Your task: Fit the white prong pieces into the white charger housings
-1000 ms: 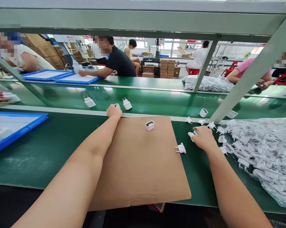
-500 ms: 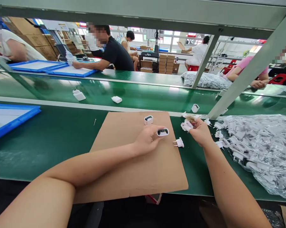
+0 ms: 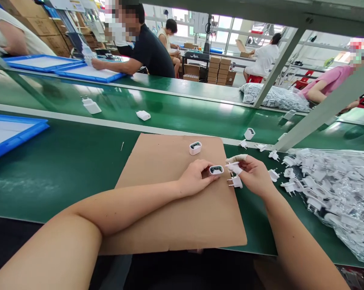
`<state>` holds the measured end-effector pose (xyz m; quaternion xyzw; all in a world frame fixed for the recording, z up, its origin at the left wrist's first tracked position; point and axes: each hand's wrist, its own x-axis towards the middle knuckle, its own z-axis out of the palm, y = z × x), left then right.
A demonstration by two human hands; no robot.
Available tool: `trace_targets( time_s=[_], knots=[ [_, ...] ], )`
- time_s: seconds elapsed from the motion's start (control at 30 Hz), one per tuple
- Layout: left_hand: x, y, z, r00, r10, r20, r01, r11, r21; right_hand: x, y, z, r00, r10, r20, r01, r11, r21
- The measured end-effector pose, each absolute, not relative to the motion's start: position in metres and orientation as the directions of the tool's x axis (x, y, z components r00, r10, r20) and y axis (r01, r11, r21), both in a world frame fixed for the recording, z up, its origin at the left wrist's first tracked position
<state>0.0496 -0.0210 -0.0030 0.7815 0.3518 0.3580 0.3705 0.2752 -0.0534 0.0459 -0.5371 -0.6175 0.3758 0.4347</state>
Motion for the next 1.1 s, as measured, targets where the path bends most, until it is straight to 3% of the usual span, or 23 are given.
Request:
trace_targets(
  time_s=[0.23,0.37,0.5,0.7,0.87,1.0,1.1],
  knots=[
    [0.047,-0.02,-0.002,0.509,0.805,0.305,0.268,-0.484,0.833,0.267,-0.059,0.053,-0.079,0.991,-0.105,0.115,-0.095,-0.989],
    [0.045,-0.019,-0.003,0.6,0.728,0.333,0.215,-0.547,0.809,0.265,-0.059,0.058,-0.066,0.986,-0.151,0.037,-0.149,-0.988],
    [0.046,-0.019,-0.003,0.653,0.712,0.258,0.245,-0.521,0.818,0.266,-0.058,0.059,-0.114,0.982,-0.148,-0.057,-0.155,-0.986],
    [0.043,-0.021,0.004,0.511,0.845,0.16,0.373,-0.386,0.844,0.267,-0.055,0.05,0.038,0.993,-0.109,0.059,-0.111,-0.992],
    [0.038,-0.02,0.006,0.593,0.796,0.124,0.266,-0.339,0.902,0.264,-0.051,0.045,0.107,0.988,-0.112,0.055,-0.119,-0.991],
    [0.044,-0.02,0.004,0.504,0.853,0.137,0.259,-0.3,0.918,0.255,-0.051,0.042,0.112,0.988,-0.102,0.028,-0.106,-0.994],
    [0.047,-0.021,0.002,0.472,0.872,0.129,0.251,-0.273,0.929,0.249,-0.055,0.04,0.141,0.989,-0.035,0.144,-0.055,-0.988]
  ],
)
